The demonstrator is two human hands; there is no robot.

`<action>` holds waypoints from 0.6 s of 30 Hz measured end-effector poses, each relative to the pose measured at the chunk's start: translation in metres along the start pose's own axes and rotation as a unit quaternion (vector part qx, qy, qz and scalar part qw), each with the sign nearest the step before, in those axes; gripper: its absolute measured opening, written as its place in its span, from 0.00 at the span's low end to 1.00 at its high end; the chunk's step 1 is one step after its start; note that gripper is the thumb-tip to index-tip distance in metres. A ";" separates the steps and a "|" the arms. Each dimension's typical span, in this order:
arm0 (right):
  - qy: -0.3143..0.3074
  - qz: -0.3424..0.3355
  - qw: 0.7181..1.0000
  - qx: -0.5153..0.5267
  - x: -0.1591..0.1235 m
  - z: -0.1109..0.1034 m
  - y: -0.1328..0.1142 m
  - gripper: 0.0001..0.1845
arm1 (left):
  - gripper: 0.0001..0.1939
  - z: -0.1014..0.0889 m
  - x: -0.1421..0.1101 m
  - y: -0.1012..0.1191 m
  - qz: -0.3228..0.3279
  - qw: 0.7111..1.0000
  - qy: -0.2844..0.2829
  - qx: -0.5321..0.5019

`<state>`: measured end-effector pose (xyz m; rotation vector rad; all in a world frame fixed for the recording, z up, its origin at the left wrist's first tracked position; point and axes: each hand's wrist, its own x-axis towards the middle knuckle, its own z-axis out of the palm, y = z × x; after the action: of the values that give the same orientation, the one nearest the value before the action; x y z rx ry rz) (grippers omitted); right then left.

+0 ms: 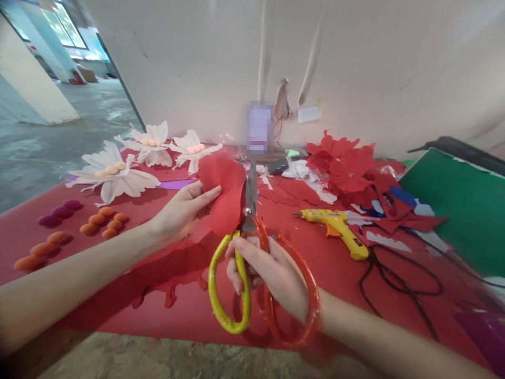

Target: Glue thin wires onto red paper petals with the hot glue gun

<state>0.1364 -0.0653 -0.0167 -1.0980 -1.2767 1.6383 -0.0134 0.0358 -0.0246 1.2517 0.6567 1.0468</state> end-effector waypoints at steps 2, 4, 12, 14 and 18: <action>0.041 -0.011 0.999 -0.006 -0.001 0.001 0.001 0.24 | 0.14 -0.001 0.000 0.000 -0.002 1.000 0.000 0.006; 0.080 -0.032 0.996 -0.014 -0.002 0.002 -0.001 0.24 | 0.14 -0.003 0.001 0.000 -0.004 1.000 0.004 0.013; 0.223 -0.123 0.958 -0.133 0.007 -0.041 -0.040 0.23 | 0.12 -0.004 0.002 0.003 -0.012 0.999 0.024 0.021; 0.251 -0.119 0.925 -0.257 0.013 -0.065 -0.050 0.25 | 0.11 -0.002 0.002 0.004 -0.010 0.999 0.028 0.015; 0.270 -0.117 0.876 -0.383 0.033 -0.111 -0.057 0.23 | 0.12 -0.002 0.004 0.005 0.004 0.998 0.063 -0.001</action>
<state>0.2337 0.0114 0.0199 -1.6328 -1.6094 0.5358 -0.0149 0.0397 -0.0196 1.1941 0.7474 1.1390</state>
